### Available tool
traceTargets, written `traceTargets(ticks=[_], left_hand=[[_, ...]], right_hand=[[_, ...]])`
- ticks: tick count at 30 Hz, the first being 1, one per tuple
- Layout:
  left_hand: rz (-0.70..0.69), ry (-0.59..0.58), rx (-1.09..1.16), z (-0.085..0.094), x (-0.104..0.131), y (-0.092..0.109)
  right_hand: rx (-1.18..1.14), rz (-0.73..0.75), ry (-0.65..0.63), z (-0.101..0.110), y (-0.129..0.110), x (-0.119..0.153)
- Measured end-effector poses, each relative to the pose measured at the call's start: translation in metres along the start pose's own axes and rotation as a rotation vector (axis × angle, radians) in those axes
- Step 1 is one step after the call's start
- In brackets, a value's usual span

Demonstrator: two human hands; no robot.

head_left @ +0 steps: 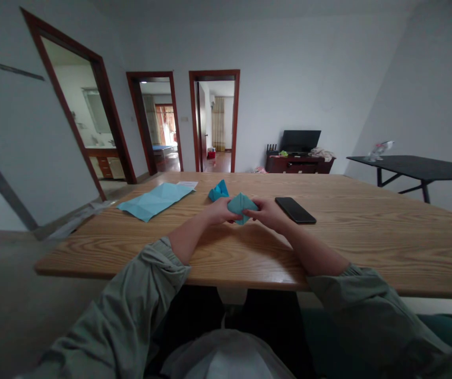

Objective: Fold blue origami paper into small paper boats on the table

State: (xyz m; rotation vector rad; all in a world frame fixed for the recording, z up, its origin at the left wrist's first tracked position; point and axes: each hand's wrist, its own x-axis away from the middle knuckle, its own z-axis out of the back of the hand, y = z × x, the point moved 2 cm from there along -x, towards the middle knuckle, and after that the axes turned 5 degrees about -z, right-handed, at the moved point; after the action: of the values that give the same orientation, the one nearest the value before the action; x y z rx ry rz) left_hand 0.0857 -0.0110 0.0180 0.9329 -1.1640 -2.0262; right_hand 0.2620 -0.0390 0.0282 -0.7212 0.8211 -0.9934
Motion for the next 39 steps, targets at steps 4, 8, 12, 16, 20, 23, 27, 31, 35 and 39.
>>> traceTargets(ticks=[4, 8, 12, 16, 20, 23, 27, 31, 35, 39], left_hand=[[-0.037, -0.024, -0.038, 0.0, -0.003, -0.004], [-0.039, -0.031, -0.1, 0.0, -0.003, -0.008], [-0.045, -0.016, -0.25, 0.001, 0.0, -0.004], [-0.105, -0.069, -0.392, 0.0, 0.004, 0.003], [-0.09, -0.108, -0.494, 0.001, 0.005, 0.004], [-0.104, -0.107, -0.53, 0.002, 0.005, 0.004], [-0.16, -0.108, -0.567, 0.003, 0.003, 0.005], [-0.151, -0.085, -0.591, 0.003, 0.002, 0.005], [-0.128, -0.068, -0.587, 0.001, 0.004, 0.006], [-0.221, 0.018, -0.526, 0.001, 0.006, 0.013]], right_hand=[[0.018, -0.002, -0.071, -0.002, -0.001, 0.001], [0.008, -0.007, -0.093, -0.001, 0.003, 0.0], [0.033, -0.016, -0.089, -0.002, 0.002, 0.0], [0.091, 0.027, -0.088, -0.003, 0.006, -0.001], [0.136, 0.06, -0.108, -0.003, 0.016, -0.006], [0.158, 0.072, -0.105, -0.004, 0.02, -0.007], [0.161, 0.094, -0.027, -0.004, 0.011, -0.005], [0.159, 0.098, 0.014, -0.002, 0.0, 0.0], [0.202, 0.056, 0.016, 0.0, 0.001, 0.0], [0.182, 0.079, 0.032, 0.001, 0.005, -0.002]])
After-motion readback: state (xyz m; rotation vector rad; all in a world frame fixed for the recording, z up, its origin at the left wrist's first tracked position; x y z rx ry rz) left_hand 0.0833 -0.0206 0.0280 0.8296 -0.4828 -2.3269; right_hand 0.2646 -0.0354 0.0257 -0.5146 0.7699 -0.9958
